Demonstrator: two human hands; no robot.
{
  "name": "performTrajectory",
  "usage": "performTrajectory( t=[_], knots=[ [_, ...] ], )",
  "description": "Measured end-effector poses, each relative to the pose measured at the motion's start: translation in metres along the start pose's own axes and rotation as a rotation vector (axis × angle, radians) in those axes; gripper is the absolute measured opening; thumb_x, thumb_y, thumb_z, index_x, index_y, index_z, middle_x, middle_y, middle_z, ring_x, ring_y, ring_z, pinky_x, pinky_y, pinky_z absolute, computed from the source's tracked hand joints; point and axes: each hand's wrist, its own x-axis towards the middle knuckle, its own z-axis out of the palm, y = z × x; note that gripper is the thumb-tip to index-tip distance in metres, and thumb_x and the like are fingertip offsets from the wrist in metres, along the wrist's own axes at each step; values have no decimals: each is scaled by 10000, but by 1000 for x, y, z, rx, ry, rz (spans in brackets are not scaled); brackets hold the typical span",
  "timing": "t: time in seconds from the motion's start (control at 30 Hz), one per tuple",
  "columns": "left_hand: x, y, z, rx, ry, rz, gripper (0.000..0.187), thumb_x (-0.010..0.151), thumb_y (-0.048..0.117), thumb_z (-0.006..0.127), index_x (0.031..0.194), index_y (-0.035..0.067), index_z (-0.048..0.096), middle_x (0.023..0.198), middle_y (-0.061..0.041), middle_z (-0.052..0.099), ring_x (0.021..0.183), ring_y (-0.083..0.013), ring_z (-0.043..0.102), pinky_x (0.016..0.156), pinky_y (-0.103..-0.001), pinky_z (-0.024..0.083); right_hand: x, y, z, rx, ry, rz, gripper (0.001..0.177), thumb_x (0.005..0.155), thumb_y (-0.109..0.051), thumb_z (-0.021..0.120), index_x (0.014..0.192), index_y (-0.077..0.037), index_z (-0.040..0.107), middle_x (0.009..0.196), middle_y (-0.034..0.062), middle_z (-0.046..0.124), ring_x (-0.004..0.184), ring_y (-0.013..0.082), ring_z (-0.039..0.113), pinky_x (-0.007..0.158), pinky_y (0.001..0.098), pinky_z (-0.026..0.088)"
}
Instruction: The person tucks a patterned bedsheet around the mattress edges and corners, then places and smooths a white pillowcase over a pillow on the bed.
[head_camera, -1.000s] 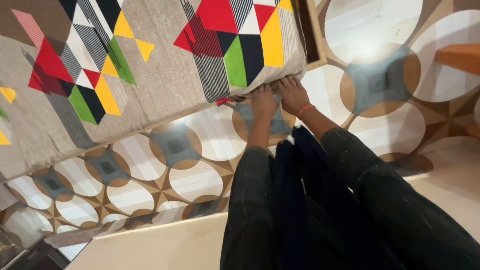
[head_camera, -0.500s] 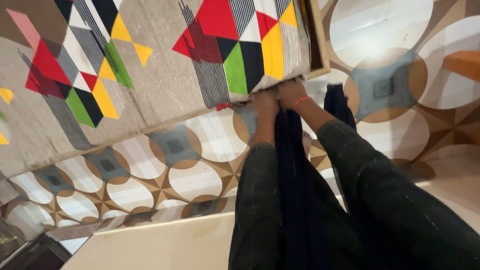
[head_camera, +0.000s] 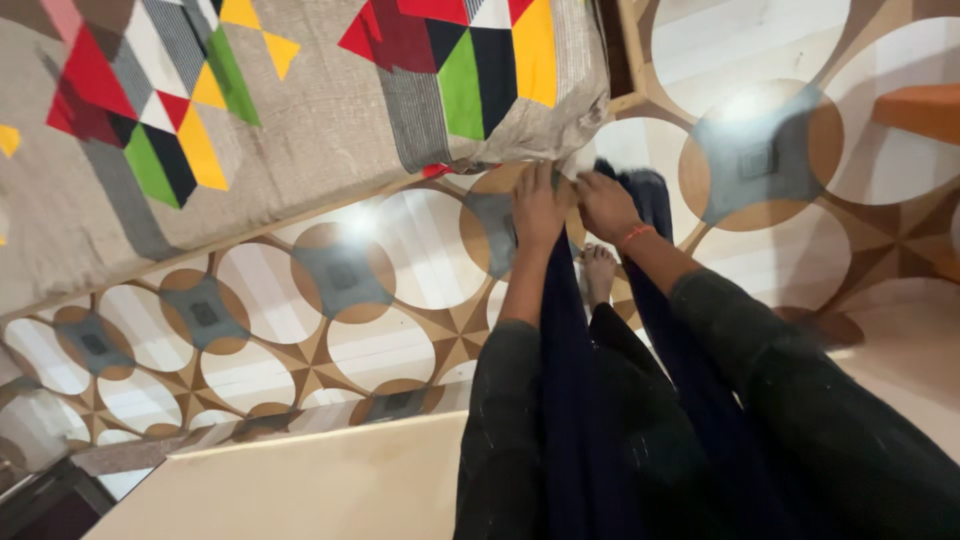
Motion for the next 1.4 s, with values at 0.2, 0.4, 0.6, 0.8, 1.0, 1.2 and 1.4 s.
performTrajectory(
  t=[0.2, 0.4, 0.6, 0.8, 1.0, 1.2, 1.4],
  knots=[
    [-19, -62, -7, -203, 169, -350, 594, 863, 133, 634, 1420, -49, 538, 1402, -308, 581, 1315, -445, 549, 1139, -479, 439, 6, -12, 47, 91, -109, 62, 401, 863, -126, 671, 1257, -53, 668, 1286, 161, 663, 1153, 368, 637, 951, 470, 528],
    [35, -76, -20, -677, 263, -485, 570, 991, 317, 718, 1352, -91, 550, 1320, -287, 579, 1217, -401, 538, 1040, -465, 415, 62, -58, 38, 57, -287, 150, 405, 888, -182, 675, 1282, -91, 666, 1241, 165, 689, 1136, 361, 659, 972, 478, 515],
    [61, -54, -13, -1204, 230, -635, 359, 1051, 225, 647, 1149, -118, 684, 989, -145, 649, 878, -306, 562, 806, -450, 456, 64, -89, 13, 165, -34, 28, 682, 835, -56, 653, 1495, -22, 484, 1439, 215, 554, 1215, 401, 585, 1007, 465, 483],
    [38, -57, -14, -342, 228, -127, 385, 954, 153, 601, 1296, -7, 676, 1273, -179, 700, 1212, -359, 654, 1071, -442, 486, 70, -72, 18, -91, 136, -67, 679, 846, -10, 598, 1507, 59, 460, 1518, 231, 490, 1454, 402, 415, 1235, 473, 319],
    [16, -30, -55, 108, 173, 127, 649, 839, 56, 671, 1464, -2, 508, 1521, -169, 537, 1471, -357, 462, 1241, -493, 333, 78, -67, 14, -269, 108, -94, 651, 840, -94, 616, 1467, 46, 507, 1504, 208, 509, 1441, 370, 434, 1234, 476, 293],
    [41, -33, -64, 108, -68, 79, 823, 692, 87, 780, 1446, -32, 469, 1455, -217, 542, 1413, -381, 450, 1233, -515, 288, 100, -70, 15, -233, 8, 11, 532, 856, -145, 654, 1363, 2, 583, 1351, 189, 583, 1318, 360, 533, 1169, 463, 371],
    [69, -44, -57, 196, -276, -22, 611, 754, 179, 738, 1319, 4, 587, 1275, -225, 649, 1244, -379, 572, 1122, -519, 349, 119, -50, 37, -338, -52, 41, 536, 710, -260, 681, 1192, -26, 663, 1215, 184, 672, 1179, 327, 615, 1022, 452, 425]
  ],
)
